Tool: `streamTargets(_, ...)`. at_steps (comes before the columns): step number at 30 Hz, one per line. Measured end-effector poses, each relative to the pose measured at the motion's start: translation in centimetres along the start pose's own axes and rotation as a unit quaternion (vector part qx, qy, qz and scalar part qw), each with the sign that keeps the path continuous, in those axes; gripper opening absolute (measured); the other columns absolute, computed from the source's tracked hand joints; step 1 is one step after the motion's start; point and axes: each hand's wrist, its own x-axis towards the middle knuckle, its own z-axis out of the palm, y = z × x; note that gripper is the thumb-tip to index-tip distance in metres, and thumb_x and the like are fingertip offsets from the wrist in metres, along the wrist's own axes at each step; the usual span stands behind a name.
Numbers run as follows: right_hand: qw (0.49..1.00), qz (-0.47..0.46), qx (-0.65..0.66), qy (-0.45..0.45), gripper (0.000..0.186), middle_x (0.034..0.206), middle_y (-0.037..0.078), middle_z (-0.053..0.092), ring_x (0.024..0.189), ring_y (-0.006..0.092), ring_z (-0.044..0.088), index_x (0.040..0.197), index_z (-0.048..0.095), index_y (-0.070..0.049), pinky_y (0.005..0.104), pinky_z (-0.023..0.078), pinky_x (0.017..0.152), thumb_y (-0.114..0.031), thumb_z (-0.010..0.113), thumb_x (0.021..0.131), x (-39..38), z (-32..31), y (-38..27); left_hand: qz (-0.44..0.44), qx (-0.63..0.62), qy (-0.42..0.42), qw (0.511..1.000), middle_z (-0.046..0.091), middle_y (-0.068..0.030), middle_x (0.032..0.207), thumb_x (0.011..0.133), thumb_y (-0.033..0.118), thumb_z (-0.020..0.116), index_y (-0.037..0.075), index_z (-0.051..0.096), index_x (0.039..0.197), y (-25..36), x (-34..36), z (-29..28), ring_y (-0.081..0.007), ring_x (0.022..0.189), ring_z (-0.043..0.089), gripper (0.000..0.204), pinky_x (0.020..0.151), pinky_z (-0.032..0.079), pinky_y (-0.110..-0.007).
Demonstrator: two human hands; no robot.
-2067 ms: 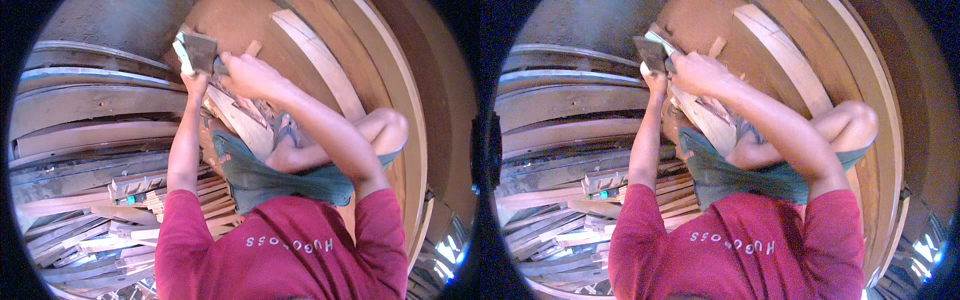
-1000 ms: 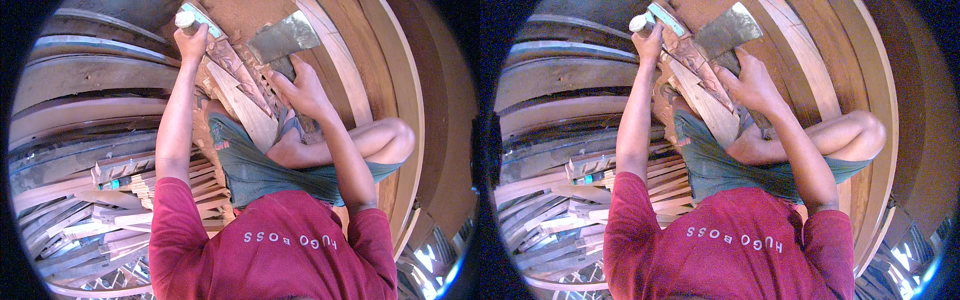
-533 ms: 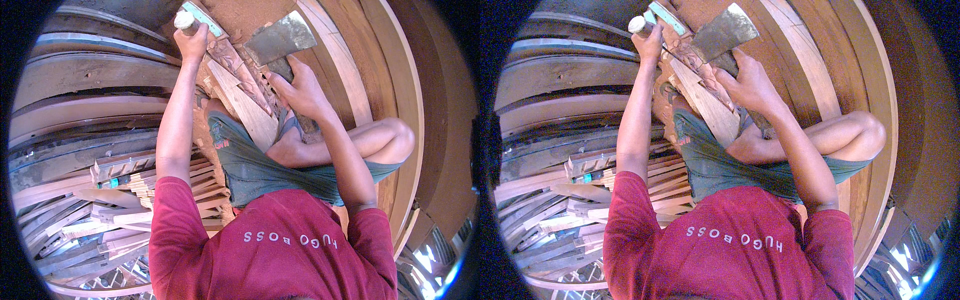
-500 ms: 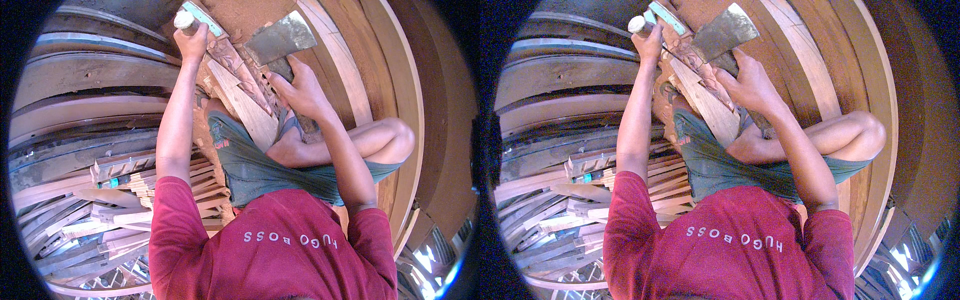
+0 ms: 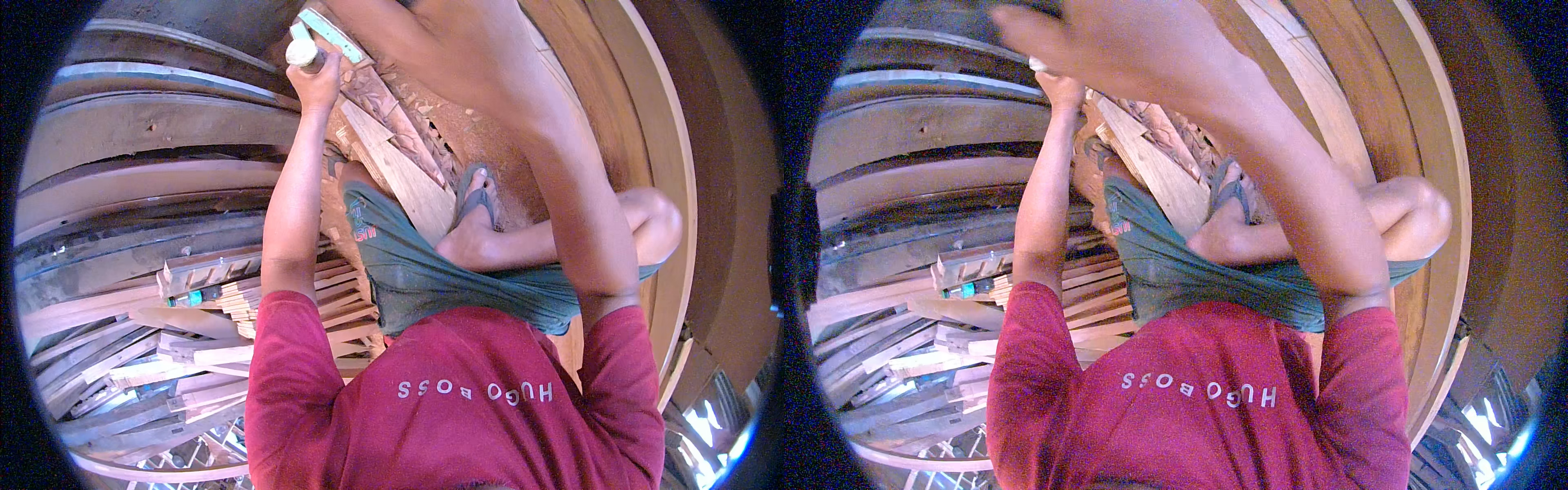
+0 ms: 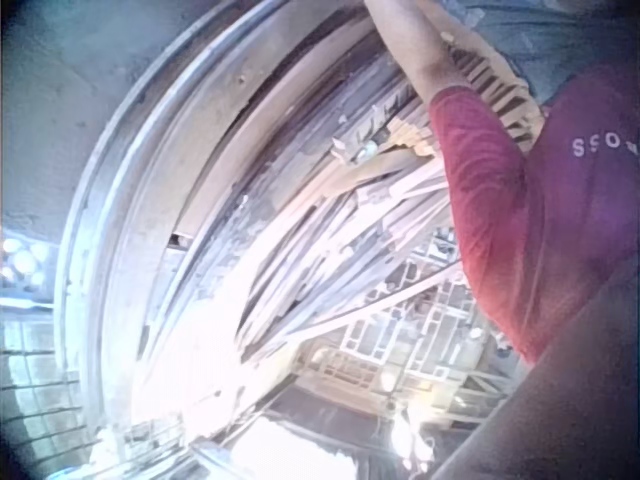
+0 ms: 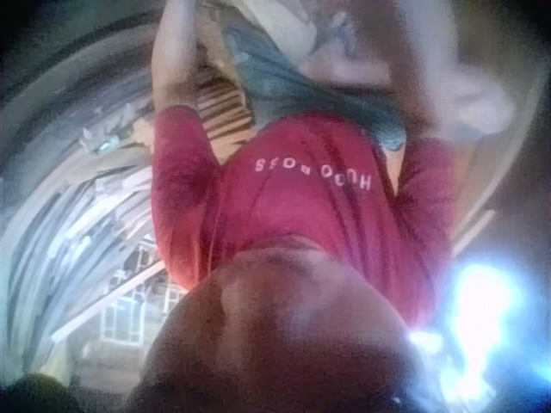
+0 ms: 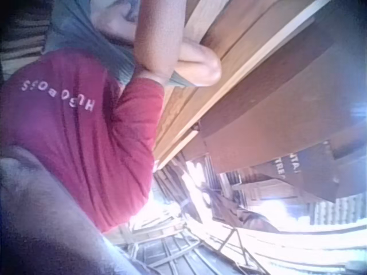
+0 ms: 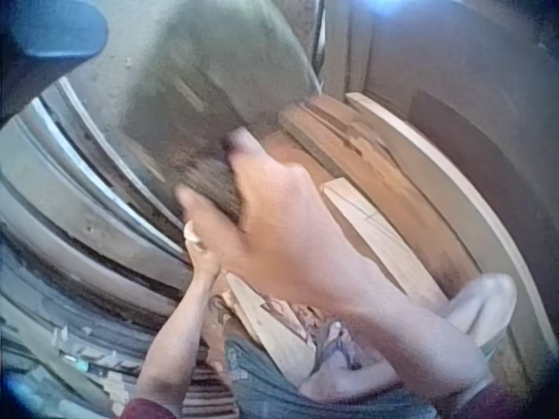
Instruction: The person sits cross-legged on the floor and uses a mallet to strike a chisel, carving a piece of wood held between their legs. Wood shavings accumulate on the floor as the person continues to shape the wood.
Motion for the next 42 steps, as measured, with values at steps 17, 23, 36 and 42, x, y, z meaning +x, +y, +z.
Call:
streamTargets(17,0.980,0.125,-0.092,-0.125,0.038,0.090,0.030,0.064,0.086,0.0454,0.064,0.103,0.057,0.002,0.0518,0.053,0.075,-0.031,0.062,0.085,-1.0,2.6,1.2,-0.039,0.072,-0.068,0.994,0.071,-0.0074,0.090,0.074,0.008,0.075,-0.003,0.065,0.094,-3.6,-0.5,0.0,-0.0127,0.082,0.065,0.025,0.075,0.051,-0.030)
streamTargets(23,0.915,0.276,-0.142,-0.259,0.040,0.087,0.031,0.064,0.084,0.0462,0.064,0.100,0.056,0.005,0.0514,0.052,0.077,-0.032,0.061,0.086,-5.3,0.9,5.2,-0.016,-0.014,-0.030,0.999,0.068,-0.0057,0.087,0.073,0.004,0.074,-0.002,0.065,0.093,-4.9,0.3,0.8,-0.0127,0.079,0.063,0.023,0.073,0.051,-0.030)
streamTargets(36,0.918,0.376,-0.044,-0.117,0.043,0.089,0.031,0.064,0.089,0.0474,0.062,0.106,0.057,0.005,0.0488,0.050,0.078,-0.031,0.065,0.084,-9.8,-4.4,3.5,-0.079,-0.032,0.045,0.995,0.054,-0.0015,0.061,0.078,0.000,0.062,0.003,0.054,0.072,-0.7,5.4,1.4,-0.0092,0.047,0.048,0.011,0.041,0.038,-0.026)
streamTargets(42,0.911,0.397,0.006,-0.115,0.043,0.089,0.031,0.064,0.090,0.0472,0.062,0.105,0.057,0.005,0.0488,0.050,0.078,-0.032,0.064,0.084,-10.3,-3.3,3.2,-0.111,0.021,-0.016,0.993,0.055,-0.0007,0.062,0.080,0.000,0.064,0.003,0.054,0.072,-2.3,2.5,0.7,-0.0088,0.048,0.049,0.013,0.042,0.039,-0.025)
